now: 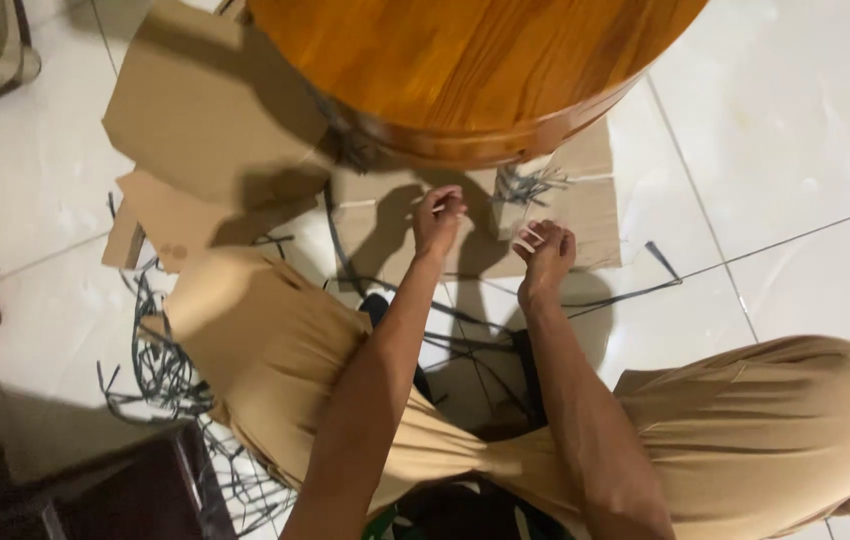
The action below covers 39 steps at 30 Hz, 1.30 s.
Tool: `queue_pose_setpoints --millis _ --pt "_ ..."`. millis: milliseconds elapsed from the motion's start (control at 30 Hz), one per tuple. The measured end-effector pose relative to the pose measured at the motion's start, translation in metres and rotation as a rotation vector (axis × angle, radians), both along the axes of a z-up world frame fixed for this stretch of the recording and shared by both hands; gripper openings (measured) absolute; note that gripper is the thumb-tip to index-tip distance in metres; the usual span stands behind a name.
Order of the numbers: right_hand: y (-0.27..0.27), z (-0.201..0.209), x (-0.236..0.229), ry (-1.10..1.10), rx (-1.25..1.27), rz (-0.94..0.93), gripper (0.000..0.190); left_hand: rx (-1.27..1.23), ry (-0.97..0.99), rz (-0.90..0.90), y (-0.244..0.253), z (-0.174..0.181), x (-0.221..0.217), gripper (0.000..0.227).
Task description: The person assembles a round wooden chair by securing its components using wire ties while sitting on a tiled floor.
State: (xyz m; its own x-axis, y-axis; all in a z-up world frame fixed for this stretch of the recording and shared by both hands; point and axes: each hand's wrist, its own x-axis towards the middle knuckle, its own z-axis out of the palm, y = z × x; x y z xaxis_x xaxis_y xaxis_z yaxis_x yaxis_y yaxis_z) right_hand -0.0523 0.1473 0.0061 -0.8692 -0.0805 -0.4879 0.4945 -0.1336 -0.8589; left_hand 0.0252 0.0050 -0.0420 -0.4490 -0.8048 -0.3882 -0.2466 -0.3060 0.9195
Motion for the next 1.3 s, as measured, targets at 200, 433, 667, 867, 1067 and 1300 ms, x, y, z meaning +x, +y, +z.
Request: queue_pose_setpoints --millis 200,433,667,867,1067,1300 --pt "0.059 -0.175 0.032 -0.238 0.375 0.218 0.043 -0.215 -0.659 -0.002 0.009 -0.132 0.069 0.019" --pt "0.024 -0.076 0.046 -0.106 0.37 0.35 0.024 -0.126 -1.121 -0.627 0.045 -0.027 0.08 0.044" --pt "0.03 -0.081 0.045 -0.002 0.356 0.407 0.014 -0.24 -1.046 -0.389 0.048 -0.074 0.063 0.032" --pt "0.039 -0.133 0.058 0.235 0.786 0.894 0.032 -0.082 -0.796 0.074 0.044 -0.055 0.054 0.039" --pt "0.037 -0.2 0.075 -0.713 0.112 0.855 0.032 -0.032 -0.83 0.151 0.032 0.115 0.063 0.041" --pt "0.022 -0.164 0.092 0.246 0.635 1.37 0.036 0.254 0.14 0.105 0.076 0.164 0.03 0.068"
